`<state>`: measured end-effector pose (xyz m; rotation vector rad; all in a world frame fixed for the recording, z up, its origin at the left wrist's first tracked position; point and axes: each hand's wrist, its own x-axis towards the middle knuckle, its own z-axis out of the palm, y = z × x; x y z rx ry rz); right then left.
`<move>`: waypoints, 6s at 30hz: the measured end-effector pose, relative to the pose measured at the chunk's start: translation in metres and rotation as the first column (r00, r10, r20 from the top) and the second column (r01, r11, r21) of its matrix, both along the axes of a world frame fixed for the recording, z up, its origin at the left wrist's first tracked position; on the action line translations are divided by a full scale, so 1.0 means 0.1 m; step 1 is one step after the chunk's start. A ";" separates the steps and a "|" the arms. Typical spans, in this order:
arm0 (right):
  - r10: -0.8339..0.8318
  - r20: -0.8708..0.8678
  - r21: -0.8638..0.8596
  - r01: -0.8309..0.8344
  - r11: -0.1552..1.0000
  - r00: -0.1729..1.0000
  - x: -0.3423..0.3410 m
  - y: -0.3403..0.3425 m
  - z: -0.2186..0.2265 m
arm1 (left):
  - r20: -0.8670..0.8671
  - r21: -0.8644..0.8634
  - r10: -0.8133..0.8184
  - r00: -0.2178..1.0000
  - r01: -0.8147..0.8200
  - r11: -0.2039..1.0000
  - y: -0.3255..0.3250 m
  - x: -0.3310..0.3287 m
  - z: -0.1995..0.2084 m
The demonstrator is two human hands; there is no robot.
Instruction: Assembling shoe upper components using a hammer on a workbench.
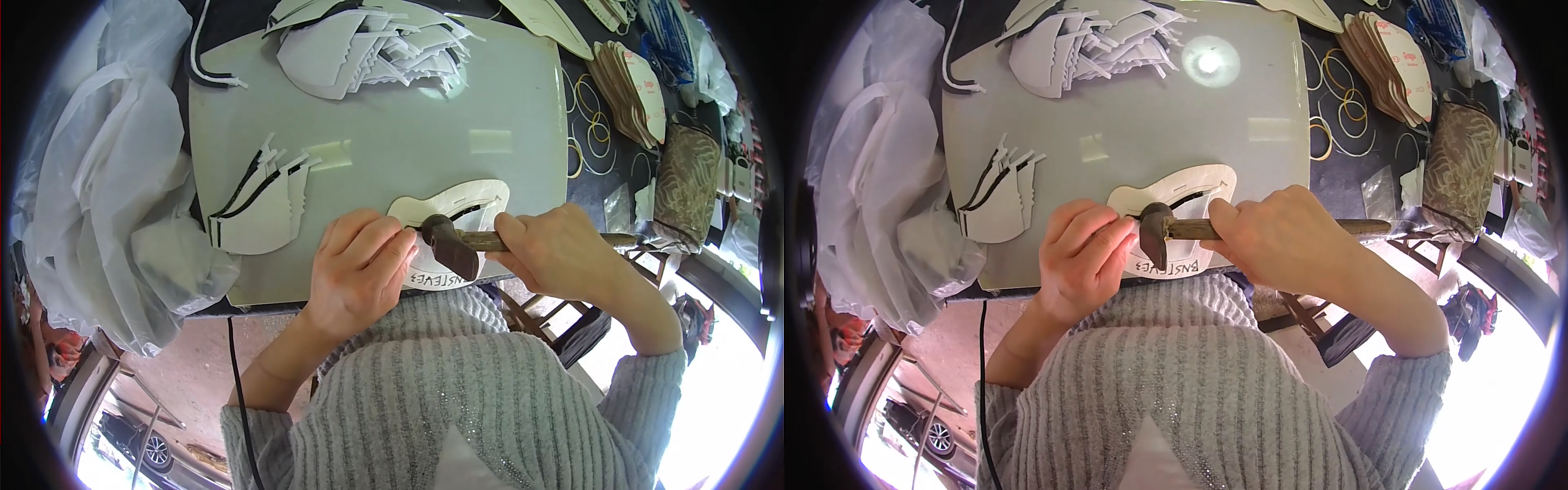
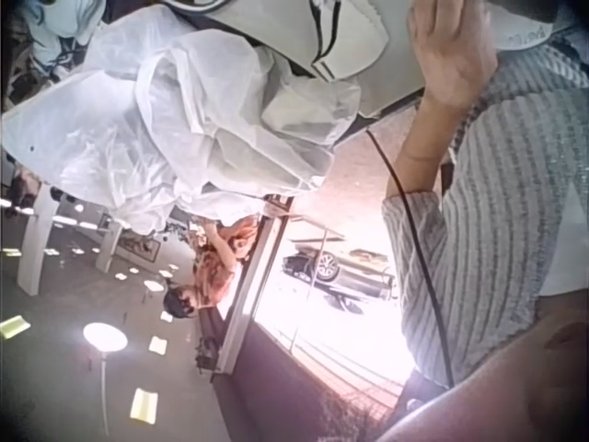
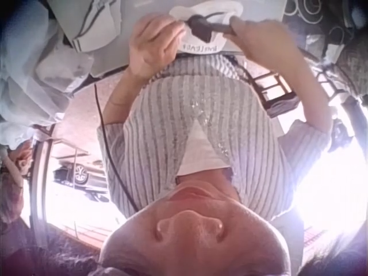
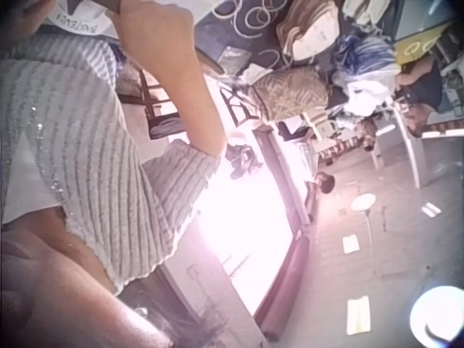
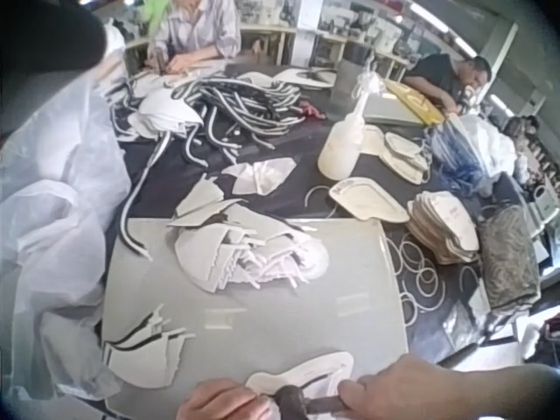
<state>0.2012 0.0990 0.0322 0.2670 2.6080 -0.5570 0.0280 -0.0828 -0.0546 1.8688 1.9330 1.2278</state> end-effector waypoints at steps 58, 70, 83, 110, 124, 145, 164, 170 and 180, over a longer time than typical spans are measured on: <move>-0.750 -0.336 -0.359 0.658 0.661 0.570 0.50 -0.08 -0.15 | -0.107 0.091 0.133 0.985 -0.123 0.988 0.08 0.16 0.08; -0.967 0.088 -0.848 0.527 0.052 0.238 0.15 -0.33 -0.51 | -0.246 -0.526 -0.183 0.952 0.027 0.850 0.60 0.54 0.32; -0.950 0.064 -0.768 0.623 0.148 0.305 0.02 -0.22 -0.54 | -0.241 0.193 0.592 0.769 -0.560 0.806 -0.21 -0.65 1.29; -0.954 0.109 -0.812 0.578 0.078 0.281 -0.17 -0.13 -0.47 | 0.500 -0.034 0.303 0.811 -0.331 0.943 1.56 -1.87 0.17; -0.955 0.083 -0.807 0.582 0.102 0.283 -0.19 -0.15 -0.51 | -0.180 0.286 0.242 0.953 -0.184 0.940 1.16 -1.45 0.39; -0.955 0.116 -0.800 0.595 0.074 0.274 -0.16 -0.17 -0.48 | -0.256 0.101 0.152 0.955 -0.130 0.986 1.34 -1.56 0.47; -0.942 0.182 -0.816 0.578 0.016 0.283 0.09 -0.12 -0.48 | 0.446 -0.192 0.051 0.893 0.041 0.980 0.68 -0.60 0.29; -0.948 0.198 -0.792 0.611 -0.005 0.250 0.08 -0.14 -0.45 | 0.786 -0.190 0.081 0.613 0.115 0.975 0.92 -0.99 0.48; -0.954 0.181 -0.794 0.608 0.002 0.238 0.07 -0.16 -0.46 | 0.909 -0.122 -0.060 0.413 0.399 0.909 0.93 -0.82 0.49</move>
